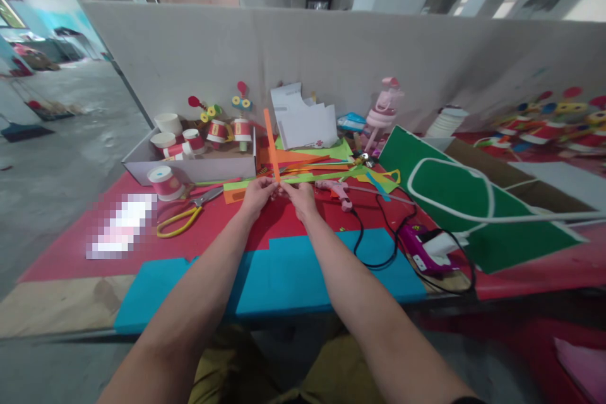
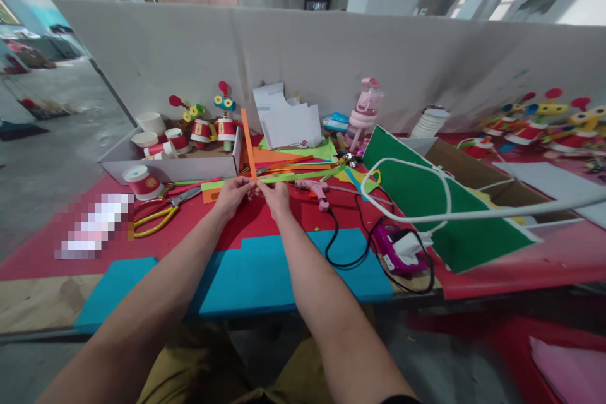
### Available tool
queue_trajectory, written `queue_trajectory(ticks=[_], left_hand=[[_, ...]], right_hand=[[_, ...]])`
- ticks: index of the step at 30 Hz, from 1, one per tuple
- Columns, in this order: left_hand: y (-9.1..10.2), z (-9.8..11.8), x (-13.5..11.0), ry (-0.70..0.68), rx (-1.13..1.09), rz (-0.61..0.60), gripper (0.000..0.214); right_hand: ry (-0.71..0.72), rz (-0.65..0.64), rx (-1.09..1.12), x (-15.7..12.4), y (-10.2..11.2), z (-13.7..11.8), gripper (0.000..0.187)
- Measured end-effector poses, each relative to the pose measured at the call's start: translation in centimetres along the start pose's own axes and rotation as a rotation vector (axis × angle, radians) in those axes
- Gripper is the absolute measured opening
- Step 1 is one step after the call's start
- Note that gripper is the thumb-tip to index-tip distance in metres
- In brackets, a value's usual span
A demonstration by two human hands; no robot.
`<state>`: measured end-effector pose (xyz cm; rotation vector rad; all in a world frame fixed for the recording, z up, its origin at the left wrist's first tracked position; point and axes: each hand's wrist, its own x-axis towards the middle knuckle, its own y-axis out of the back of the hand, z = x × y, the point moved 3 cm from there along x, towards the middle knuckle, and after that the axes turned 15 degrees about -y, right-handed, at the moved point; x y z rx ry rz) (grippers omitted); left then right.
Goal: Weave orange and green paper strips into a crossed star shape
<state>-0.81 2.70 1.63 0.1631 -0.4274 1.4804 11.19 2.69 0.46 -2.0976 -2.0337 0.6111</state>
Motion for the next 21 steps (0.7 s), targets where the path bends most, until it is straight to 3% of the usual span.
queue_trajectory(ticks=[9,14,21], left_hand=[[0.11,0.02,0.04,-0.012,0.002,0.023,0.023],[0.35,0.21,0.20,-0.015,-0.057,0.056,0.022],[0.26,0.24,0.21,-0.022,-0.085,0.044,0.023]], right_hand=[[-0.008,0.006,-0.004,0.20,0.05,0.20,0.015],[-0.067,-0.102,0.053,0.30,0.03,0.07,0.013],[-0.097,-0.107,0.111,0.17,0.25,0.08,0.017]])
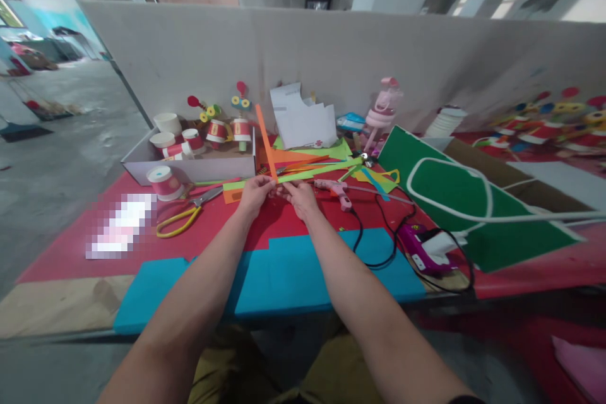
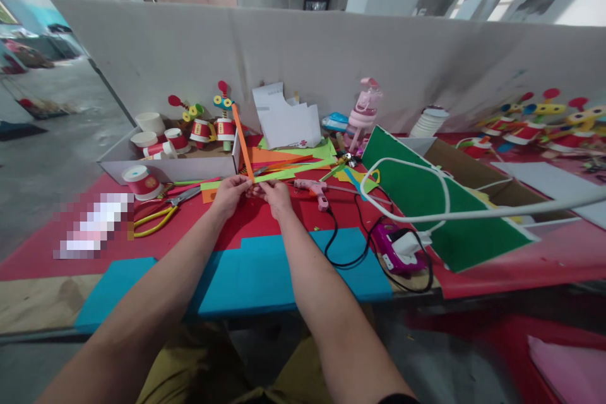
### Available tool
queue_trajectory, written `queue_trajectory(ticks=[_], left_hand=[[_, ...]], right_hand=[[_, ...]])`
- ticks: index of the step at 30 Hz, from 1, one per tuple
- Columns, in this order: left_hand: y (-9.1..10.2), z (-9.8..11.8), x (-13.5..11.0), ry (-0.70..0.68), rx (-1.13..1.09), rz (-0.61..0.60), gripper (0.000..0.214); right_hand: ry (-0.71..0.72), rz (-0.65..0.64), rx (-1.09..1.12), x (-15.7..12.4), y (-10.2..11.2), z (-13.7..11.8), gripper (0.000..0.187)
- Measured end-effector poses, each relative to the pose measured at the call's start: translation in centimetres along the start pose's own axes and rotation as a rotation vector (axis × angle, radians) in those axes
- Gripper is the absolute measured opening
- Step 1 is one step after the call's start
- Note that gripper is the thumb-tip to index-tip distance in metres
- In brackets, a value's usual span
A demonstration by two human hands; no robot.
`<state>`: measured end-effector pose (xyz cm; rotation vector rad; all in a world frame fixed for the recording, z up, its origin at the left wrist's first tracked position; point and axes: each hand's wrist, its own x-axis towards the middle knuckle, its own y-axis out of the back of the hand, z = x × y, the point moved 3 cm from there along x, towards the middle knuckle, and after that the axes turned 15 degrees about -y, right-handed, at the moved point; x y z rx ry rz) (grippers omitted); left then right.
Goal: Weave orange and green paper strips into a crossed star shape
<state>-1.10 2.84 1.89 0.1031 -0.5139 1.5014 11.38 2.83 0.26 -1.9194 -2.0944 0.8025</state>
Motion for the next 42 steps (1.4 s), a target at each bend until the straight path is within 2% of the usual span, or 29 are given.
queue_trajectory(ticks=[8,19,25,29,35,42], left_hand=[[-0.11,-0.03,-0.24,0.001,0.039,0.048,0.027],[-0.10,-0.39,-0.14,0.017,0.057,0.037,0.028],[-0.20,-0.57,-0.62,0.081,0.056,0.028,0.030],[-0.16,-0.50,-0.64,0.063,0.072,0.020,0.031],[0.26,-0.22,-0.35,0.006,0.088,0.108,0.027],[-0.10,0.01,-0.44,0.012,0.035,0.078,0.029]], right_hand=[[0.003,-0.051,-0.038,-0.17,-0.28,0.05,0.030],[0.074,0.029,-0.070,0.28,0.14,0.06,0.027],[0.117,0.108,-0.023,0.28,0.25,-0.19,0.026],[0.107,0.083,-0.027,0.06,-0.08,-0.21,0.029],[0.064,0.012,-0.053,-0.35,-0.42,-0.38,0.030],[0.067,0.043,-0.099,-0.41,-0.42,-0.38,0.029]])
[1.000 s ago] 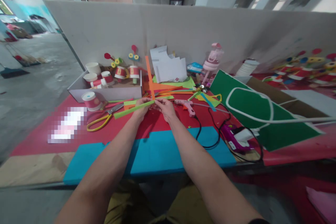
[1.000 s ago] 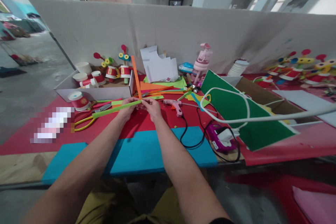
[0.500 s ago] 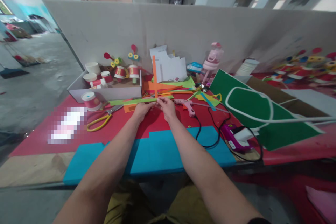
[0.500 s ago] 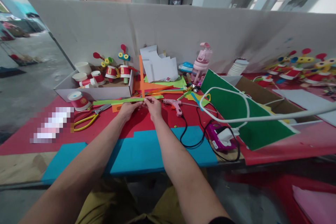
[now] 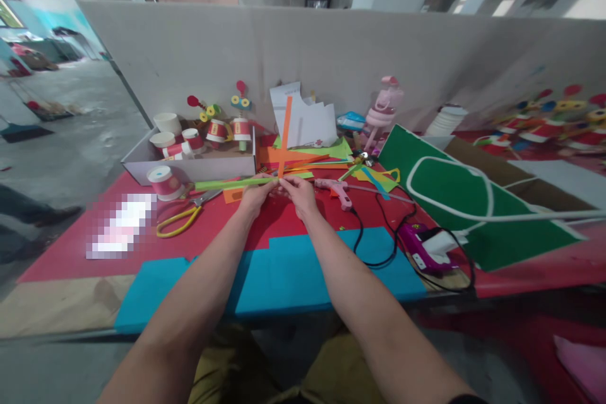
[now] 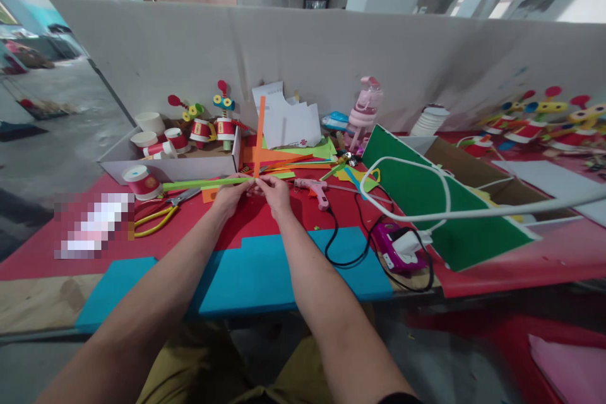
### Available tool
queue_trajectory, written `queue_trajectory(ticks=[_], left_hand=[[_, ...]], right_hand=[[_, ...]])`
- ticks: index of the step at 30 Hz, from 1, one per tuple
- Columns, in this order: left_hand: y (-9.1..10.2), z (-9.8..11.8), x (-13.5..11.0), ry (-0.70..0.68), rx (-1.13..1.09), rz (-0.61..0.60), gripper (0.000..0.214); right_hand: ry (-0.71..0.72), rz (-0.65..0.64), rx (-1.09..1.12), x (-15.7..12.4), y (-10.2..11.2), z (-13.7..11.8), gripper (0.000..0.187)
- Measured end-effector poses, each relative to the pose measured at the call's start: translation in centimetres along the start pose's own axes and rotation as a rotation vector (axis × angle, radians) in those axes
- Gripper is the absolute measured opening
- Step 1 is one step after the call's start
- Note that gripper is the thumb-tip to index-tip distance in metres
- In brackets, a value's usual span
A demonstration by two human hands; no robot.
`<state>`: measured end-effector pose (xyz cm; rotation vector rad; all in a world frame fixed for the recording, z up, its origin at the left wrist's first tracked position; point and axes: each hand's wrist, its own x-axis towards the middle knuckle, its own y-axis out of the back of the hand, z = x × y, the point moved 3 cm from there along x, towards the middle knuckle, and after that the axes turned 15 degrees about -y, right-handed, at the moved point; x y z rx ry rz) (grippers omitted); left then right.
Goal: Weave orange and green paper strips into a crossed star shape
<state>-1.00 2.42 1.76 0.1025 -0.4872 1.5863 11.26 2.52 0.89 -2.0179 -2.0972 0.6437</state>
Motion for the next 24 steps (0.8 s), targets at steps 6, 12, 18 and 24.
queue_trajectory(ticks=[6,12,18,24], left_hand=[[0.06,0.29,0.08,-0.016,0.015,0.004,0.031],[-0.02,0.41,0.08,-0.022,0.020,0.021,0.029],[-0.04,0.49,0.13,-0.013,-0.007,-0.003,0.027],[-0.01,0.66,0.16,-0.029,-0.010,0.023,0.025]], right_hand=[[-0.017,-0.035,-0.019,0.03,-0.05,0.27,0.030],[0.064,0.050,-0.097,0.20,0.14,0.14,0.028],[0.085,0.041,-0.118,0.07,0.00,-0.07,0.027],[0.100,0.066,-0.150,0.12,0.19,-0.30,0.025]])
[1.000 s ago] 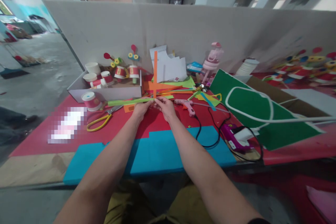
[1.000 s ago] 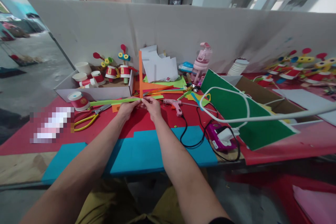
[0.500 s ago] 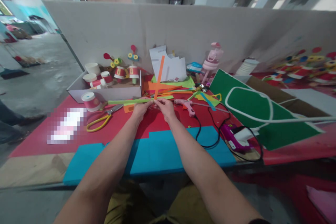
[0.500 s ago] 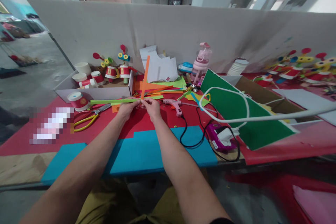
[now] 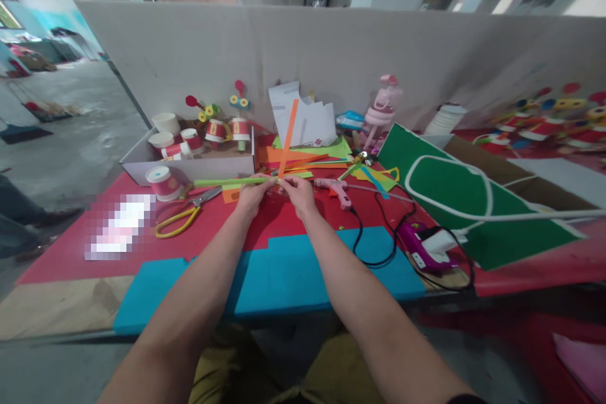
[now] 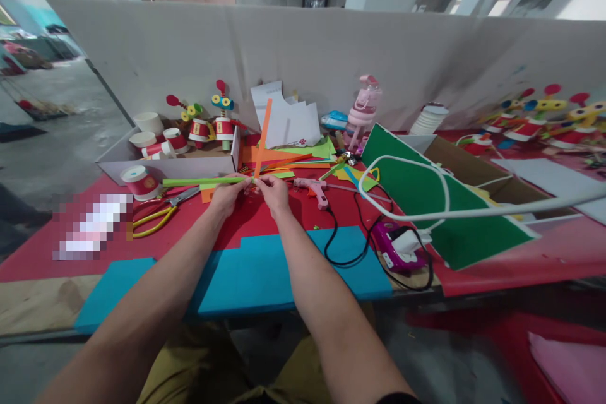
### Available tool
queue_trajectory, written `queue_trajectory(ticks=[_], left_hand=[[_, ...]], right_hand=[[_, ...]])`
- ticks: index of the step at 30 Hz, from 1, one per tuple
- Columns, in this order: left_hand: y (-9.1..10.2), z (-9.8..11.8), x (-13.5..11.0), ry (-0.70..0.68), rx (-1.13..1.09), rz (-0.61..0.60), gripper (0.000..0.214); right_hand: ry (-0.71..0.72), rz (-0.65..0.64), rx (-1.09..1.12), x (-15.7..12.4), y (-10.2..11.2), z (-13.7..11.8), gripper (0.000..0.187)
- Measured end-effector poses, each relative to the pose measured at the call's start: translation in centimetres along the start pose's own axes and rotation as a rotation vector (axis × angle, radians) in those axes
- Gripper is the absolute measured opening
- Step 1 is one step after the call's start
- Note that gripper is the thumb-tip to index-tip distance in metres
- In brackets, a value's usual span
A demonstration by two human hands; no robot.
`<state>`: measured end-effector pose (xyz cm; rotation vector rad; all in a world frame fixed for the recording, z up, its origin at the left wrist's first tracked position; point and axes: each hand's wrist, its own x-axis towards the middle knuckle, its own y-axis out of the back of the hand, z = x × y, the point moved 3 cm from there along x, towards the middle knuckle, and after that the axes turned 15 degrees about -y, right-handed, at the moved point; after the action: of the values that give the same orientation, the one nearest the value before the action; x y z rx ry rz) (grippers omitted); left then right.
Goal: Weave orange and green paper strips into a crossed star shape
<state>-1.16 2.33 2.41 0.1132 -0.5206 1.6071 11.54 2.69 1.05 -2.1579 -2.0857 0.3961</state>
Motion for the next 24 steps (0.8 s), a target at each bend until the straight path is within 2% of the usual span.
queue_trajectory(ticks=[4,10,14,18,24], left_hand=[[0.2,0.2,0.2,-0.024,-0.023,0.028,0.027],[0.9,0.0,0.8,0.028,-0.032,0.084,0.029],[0.2,-0.1,0.4,0.062,-0.085,-0.011,0.032],[-0.5,-0.4,-0.1,0.094,-0.090,-0.127,0.033],[0.2,-0.5,0.2,0.061,-0.006,-0.078,0.031]], right_hand=[[-0.007,0.020,0.025,0.1,0.2,-0.1,0.026],[-0.028,0.057,0.054,0.3,0.6,-0.1,0.027],[-0.021,0.052,0.110,0.1,0.3,0.0,0.029],[-0.038,-0.024,0.167,-0.3,-0.4,0.0,0.030],[-0.104,-0.072,0.183,-0.3,-0.4,0.3,0.028]])
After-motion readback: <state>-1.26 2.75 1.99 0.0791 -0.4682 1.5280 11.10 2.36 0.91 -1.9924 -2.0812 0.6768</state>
